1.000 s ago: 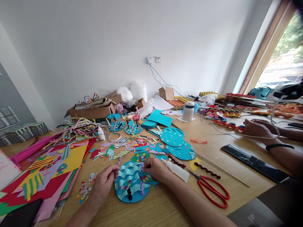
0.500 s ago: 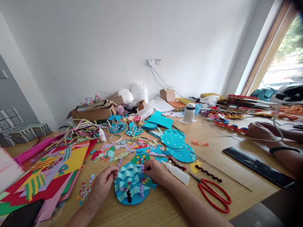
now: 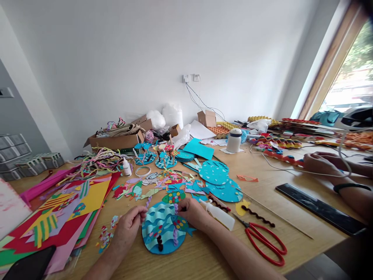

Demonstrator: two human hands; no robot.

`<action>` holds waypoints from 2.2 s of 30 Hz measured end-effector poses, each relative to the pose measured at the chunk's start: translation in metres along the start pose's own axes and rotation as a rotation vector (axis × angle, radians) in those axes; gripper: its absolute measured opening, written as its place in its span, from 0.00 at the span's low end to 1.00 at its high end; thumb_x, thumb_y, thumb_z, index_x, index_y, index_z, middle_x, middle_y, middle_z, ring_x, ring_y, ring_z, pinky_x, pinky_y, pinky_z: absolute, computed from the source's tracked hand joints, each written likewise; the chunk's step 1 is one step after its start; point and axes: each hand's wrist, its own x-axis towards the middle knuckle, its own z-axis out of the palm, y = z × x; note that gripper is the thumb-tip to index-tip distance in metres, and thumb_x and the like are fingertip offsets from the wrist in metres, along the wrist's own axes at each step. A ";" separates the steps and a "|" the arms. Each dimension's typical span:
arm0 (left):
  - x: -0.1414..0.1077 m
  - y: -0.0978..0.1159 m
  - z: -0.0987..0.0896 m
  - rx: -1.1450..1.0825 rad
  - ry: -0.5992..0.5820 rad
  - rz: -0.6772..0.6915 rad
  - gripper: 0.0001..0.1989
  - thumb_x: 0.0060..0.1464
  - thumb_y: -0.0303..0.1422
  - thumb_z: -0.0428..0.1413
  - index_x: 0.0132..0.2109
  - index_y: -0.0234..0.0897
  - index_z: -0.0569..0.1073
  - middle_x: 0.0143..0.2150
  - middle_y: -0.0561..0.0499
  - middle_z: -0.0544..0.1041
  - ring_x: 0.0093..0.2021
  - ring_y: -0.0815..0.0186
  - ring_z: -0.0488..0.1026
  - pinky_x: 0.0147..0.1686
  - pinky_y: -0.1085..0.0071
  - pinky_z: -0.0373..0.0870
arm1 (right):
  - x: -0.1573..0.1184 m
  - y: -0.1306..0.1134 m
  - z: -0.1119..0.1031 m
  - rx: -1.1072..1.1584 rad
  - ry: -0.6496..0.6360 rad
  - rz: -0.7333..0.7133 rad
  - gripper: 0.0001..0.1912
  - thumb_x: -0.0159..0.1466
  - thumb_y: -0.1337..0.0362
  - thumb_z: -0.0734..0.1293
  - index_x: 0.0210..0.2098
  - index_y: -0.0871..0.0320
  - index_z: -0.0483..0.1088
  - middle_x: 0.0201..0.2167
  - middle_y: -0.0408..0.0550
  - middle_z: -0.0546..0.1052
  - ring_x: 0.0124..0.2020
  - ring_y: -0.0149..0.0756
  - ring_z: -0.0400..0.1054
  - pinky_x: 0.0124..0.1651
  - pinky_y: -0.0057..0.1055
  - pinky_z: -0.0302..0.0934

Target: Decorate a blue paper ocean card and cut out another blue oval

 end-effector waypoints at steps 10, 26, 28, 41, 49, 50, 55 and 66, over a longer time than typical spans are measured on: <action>0.000 -0.002 0.001 0.021 -0.018 0.011 0.12 0.48 0.30 0.45 0.34 0.39 0.73 0.28 0.51 0.76 0.29 0.62 0.74 0.29 0.69 0.72 | 0.000 0.002 0.002 -0.003 0.016 -0.004 0.03 0.47 0.72 0.66 0.19 0.60 0.71 0.20 0.40 0.72 0.24 0.27 0.63 0.24 0.20 0.51; 0.000 0.001 0.003 0.031 -0.036 0.022 0.12 0.48 0.31 0.45 0.34 0.37 0.73 0.27 0.50 0.75 0.29 0.63 0.73 0.27 0.69 0.72 | -0.001 -0.004 -0.002 -0.005 -0.001 0.025 0.02 0.48 0.70 0.67 0.20 0.60 0.72 0.20 0.40 0.71 0.23 0.27 0.62 0.24 0.21 0.50; 0.000 0.001 0.003 0.033 -0.035 0.019 0.12 0.48 0.31 0.45 0.35 0.37 0.73 0.27 0.50 0.76 0.29 0.63 0.73 0.28 0.69 0.72 | -0.001 -0.004 -0.002 -0.007 -0.005 0.026 0.03 0.48 0.70 0.67 0.19 0.60 0.72 0.19 0.40 0.71 0.23 0.27 0.62 0.24 0.21 0.50; 0.000 -0.003 0.001 0.091 -0.030 0.058 0.12 0.50 0.30 0.44 0.36 0.37 0.72 0.28 0.51 0.76 0.29 0.64 0.74 0.28 0.70 0.73 | -0.002 -0.006 -0.003 0.000 -0.024 0.047 0.03 0.48 0.70 0.67 0.19 0.60 0.71 0.16 0.38 0.67 0.20 0.26 0.59 0.22 0.21 0.47; -0.001 0.006 -0.004 0.190 -0.020 0.210 0.13 0.50 0.28 0.44 0.36 0.36 0.73 0.32 0.48 0.77 0.33 0.63 0.74 0.34 0.66 0.72 | -0.004 -0.009 -0.006 -0.001 -0.017 0.029 0.03 0.48 0.70 0.66 0.19 0.61 0.70 0.17 0.39 0.68 0.21 0.26 0.59 0.23 0.21 0.48; 0.000 0.008 -0.005 0.195 -0.026 0.234 0.13 0.50 0.28 0.45 0.36 0.36 0.73 0.34 0.47 0.77 0.35 0.62 0.74 0.37 0.65 0.72 | -0.004 -0.009 -0.006 0.000 -0.017 0.028 0.03 0.49 0.70 0.66 0.19 0.60 0.71 0.18 0.38 0.68 0.21 0.26 0.59 0.23 0.21 0.48; 0.008 0.021 -0.010 0.383 -0.144 0.514 0.14 0.53 0.26 0.46 0.42 0.39 0.74 0.42 0.47 0.76 0.46 0.60 0.69 0.48 0.61 0.65 | -0.005 -0.008 -0.006 -0.008 -0.021 0.013 0.03 0.48 0.70 0.66 0.19 0.60 0.71 0.17 0.38 0.68 0.21 0.25 0.59 0.23 0.20 0.47; 0.041 0.036 0.012 0.395 -0.539 0.636 0.19 0.56 0.25 0.45 0.49 0.46 0.72 0.47 0.49 0.76 0.55 0.58 0.61 0.52 0.57 0.61 | -0.001 -0.002 -0.003 -0.005 -0.033 -0.006 0.03 0.49 0.71 0.66 0.21 0.60 0.72 0.18 0.38 0.68 0.22 0.25 0.59 0.23 0.20 0.48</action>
